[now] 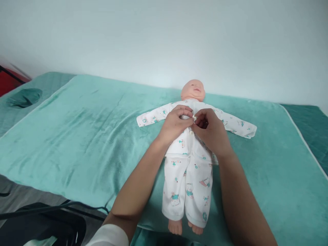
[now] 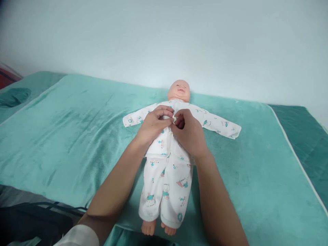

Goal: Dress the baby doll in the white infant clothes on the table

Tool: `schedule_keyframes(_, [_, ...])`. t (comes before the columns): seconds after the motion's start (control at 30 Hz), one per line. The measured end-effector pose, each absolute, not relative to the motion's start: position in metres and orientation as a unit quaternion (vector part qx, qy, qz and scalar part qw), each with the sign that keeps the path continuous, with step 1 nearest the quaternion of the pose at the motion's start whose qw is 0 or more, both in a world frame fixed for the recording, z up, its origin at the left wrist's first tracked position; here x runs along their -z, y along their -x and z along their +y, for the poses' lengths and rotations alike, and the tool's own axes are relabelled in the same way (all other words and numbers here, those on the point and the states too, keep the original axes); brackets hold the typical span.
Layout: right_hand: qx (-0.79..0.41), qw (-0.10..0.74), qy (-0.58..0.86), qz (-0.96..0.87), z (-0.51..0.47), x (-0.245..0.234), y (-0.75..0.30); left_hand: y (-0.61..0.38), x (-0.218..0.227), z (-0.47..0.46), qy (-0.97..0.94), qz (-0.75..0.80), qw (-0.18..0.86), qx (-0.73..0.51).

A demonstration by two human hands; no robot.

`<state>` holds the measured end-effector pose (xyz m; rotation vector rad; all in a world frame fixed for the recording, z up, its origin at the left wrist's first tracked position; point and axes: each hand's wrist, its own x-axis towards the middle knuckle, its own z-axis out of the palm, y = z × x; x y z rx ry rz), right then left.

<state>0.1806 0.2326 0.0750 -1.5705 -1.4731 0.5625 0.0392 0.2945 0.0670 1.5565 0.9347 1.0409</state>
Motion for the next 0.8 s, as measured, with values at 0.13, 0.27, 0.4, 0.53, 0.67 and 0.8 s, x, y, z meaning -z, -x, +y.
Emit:
schedule_keyframes(0.13, [-0.245,0.446,0.622,-0.596,0.232,-0.075,-0.181,-0.041,-0.067,0.295,-0.633,0.4,0.502,-0.432])
schedule_keyframes(0.27, [-0.28,0.466,0.596,-0.591,0.231,-0.075,-0.185,-0.039,-0.068,0.295,-0.623,0.407,0.516,-0.424])
schedule_keyframes(0.4, [-0.341,0.507,0.59,-0.528,0.232,-0.074,-0.19,-0.037,-0.067,0.294,-0.645,0.387,0.5,-0.43])
schedule_keyframes(0.53, [-0.343,0.523,0.614,-0.481,0.234,-0.073,-0.19,-0.042,-0.064,0.291,-0.687,0.387,0.409,-0.46])
schedule_keyframes(0.67, [-0.307,0.525,0.621,-0.495,0.235,-0.074,-0.187,-0.045,-0.063,0.289,-0.703,0.384,0.381,-0.462])
schedule_keyframes(0.8, [-0.303,0.521,0.621,-0.501,0.235,-0.074,-0.188,-0.045,-0.064,0.289,-0.689,0.403,0.394,-0.456])
